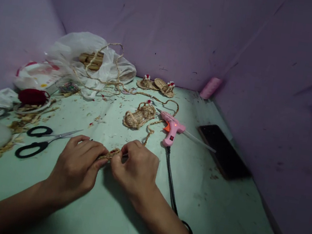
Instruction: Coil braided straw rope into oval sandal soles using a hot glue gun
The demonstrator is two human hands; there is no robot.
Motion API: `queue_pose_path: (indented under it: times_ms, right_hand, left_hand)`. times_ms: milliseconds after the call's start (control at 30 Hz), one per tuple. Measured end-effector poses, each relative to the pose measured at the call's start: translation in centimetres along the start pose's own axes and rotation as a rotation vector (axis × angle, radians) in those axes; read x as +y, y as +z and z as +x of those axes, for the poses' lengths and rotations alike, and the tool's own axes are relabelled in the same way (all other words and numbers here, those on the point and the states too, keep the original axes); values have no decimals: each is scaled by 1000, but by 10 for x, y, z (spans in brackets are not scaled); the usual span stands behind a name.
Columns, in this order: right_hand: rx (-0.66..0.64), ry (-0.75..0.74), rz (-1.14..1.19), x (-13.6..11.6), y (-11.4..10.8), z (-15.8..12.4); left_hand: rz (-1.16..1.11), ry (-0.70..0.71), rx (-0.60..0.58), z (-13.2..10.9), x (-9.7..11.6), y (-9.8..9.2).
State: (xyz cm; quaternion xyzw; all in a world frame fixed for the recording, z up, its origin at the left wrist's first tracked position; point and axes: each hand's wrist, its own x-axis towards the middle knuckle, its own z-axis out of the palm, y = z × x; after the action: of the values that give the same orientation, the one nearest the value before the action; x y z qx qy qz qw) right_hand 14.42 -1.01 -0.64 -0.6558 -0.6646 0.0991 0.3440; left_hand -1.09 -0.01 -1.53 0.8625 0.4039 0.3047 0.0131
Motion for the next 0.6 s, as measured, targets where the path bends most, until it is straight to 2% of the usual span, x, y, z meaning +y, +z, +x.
queue_pose_path:
  times_ms: [133,233,300,333,400,467,500,533,600]
  right_hand:
    - [35,-102,-125,0,-3,2]
    - [-101,-154,-59,7,-11,8]
    - [-206,-87,132,18,-19,14]
    - [-212,-10,255,25,-24,17]
    - [-134,147,482,37,-32,23]
    - [-70,215,629,43,-39,26]
    - [-117,220,677,43,-41,25]
    - [-219,219,708,41,-44,24]
    - [-613,193,746,32,-47,18]
  left_hand:
    - [4,-3,1,2,2,1]
    - [5,-21,0,1,-1,1]
    - [9,-51,2,0,-7,0]
    - [12,-71,8,-1,-10,-1]
    - [15,-110,21,-2,-17,-3]
    - [10,-132,25,-1,-22,-4]
    - [4,-133,26,-1,-23,-4]
    - [-1,-128,30,-1,-23,-4]
    - [-9,-103,37,0,-22,-3]
